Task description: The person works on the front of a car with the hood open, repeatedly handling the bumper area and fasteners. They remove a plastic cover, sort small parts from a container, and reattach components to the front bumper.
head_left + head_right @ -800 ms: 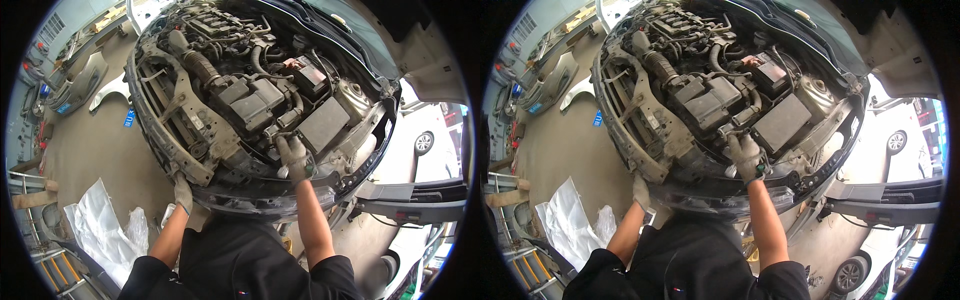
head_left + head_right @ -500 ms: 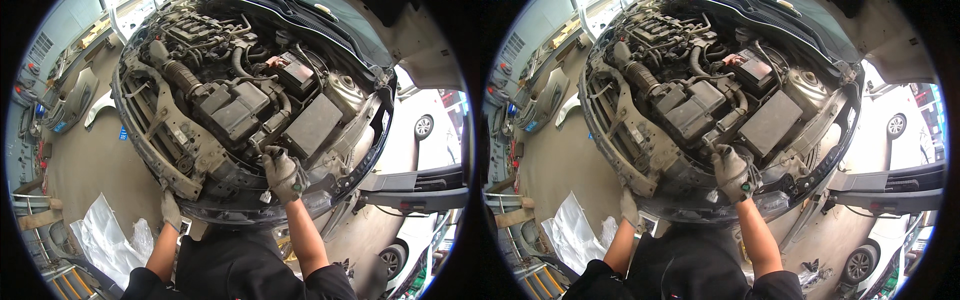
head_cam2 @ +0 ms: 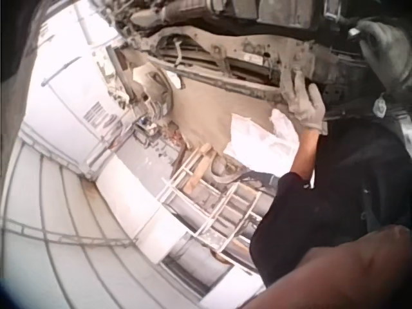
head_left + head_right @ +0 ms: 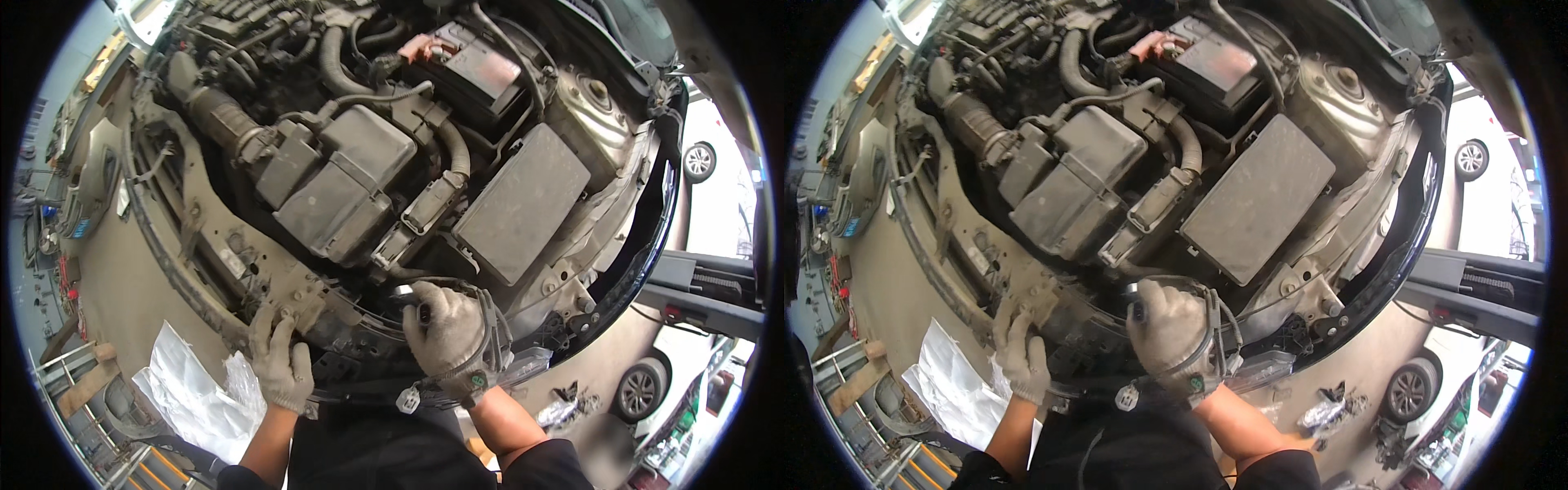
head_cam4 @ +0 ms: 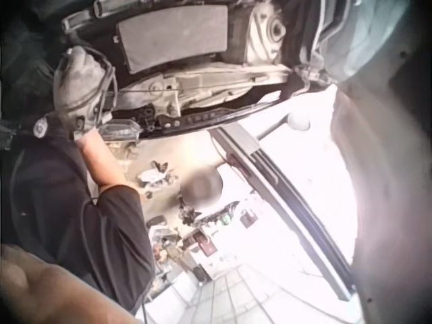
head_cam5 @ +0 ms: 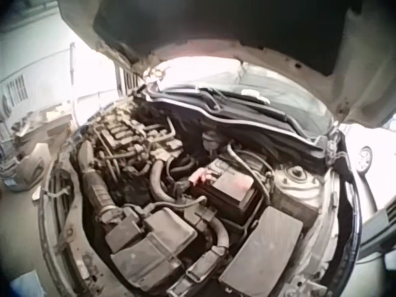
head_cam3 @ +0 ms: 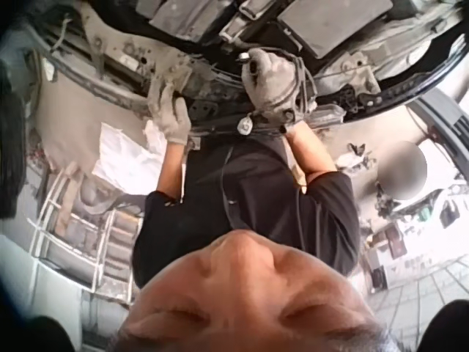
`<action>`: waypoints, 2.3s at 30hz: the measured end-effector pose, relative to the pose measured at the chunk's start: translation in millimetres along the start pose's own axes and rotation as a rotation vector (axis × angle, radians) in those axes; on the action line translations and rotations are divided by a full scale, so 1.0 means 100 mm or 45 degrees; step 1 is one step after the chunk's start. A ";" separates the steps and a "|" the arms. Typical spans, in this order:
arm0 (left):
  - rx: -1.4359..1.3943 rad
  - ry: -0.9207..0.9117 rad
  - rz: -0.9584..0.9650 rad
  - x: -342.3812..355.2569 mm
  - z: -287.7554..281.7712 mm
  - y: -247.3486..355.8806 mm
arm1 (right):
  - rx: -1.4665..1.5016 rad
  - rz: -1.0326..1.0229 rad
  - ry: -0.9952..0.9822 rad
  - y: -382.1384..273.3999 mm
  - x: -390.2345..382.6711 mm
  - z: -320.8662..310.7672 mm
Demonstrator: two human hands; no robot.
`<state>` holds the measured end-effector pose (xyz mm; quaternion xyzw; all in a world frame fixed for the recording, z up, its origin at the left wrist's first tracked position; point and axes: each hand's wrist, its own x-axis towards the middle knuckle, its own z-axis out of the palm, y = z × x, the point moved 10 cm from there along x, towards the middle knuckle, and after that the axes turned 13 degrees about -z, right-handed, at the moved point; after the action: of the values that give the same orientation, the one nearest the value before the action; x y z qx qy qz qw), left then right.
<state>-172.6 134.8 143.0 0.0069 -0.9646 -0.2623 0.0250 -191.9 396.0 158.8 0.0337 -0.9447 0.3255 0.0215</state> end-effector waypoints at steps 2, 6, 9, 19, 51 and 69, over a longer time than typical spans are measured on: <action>-0.015 -0.023 0.004 0.00 0.06 0.00 | -0.013 0.002 0.013 0.03 0.05 -0.02; -0.028 -0.118 0.033 -0.04 0.16 -0.12 | -0.034 0.108 -0.085 0.12 0.05 0.09; -0.019 -0.174 0.012 -0.03 0.18 -0.15 | -0.029 0.117 -0.283 0.15 0.11 0.21; 0.049 -0.226 -0.005 -0.03 0.22 -0.22 | 0.188 0.109 0.109 0.42 0.05 -0.31; -0.476 -0.594 0.441 0.22 1.05 1.69 | 1.317 0.600 0.776 -0.02 -1.00 -0.30; 0.088 -0.150 1.173 -0.72 0.63 1.83 | 1.186 1.321 0.738 1.08 -3.67 1.30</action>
<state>-104.4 326.1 178.3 -0.4362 -0.8752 -0.1916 0.0838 163.1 418.6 -33.2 -0.4968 -0.5607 0.6553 0.0968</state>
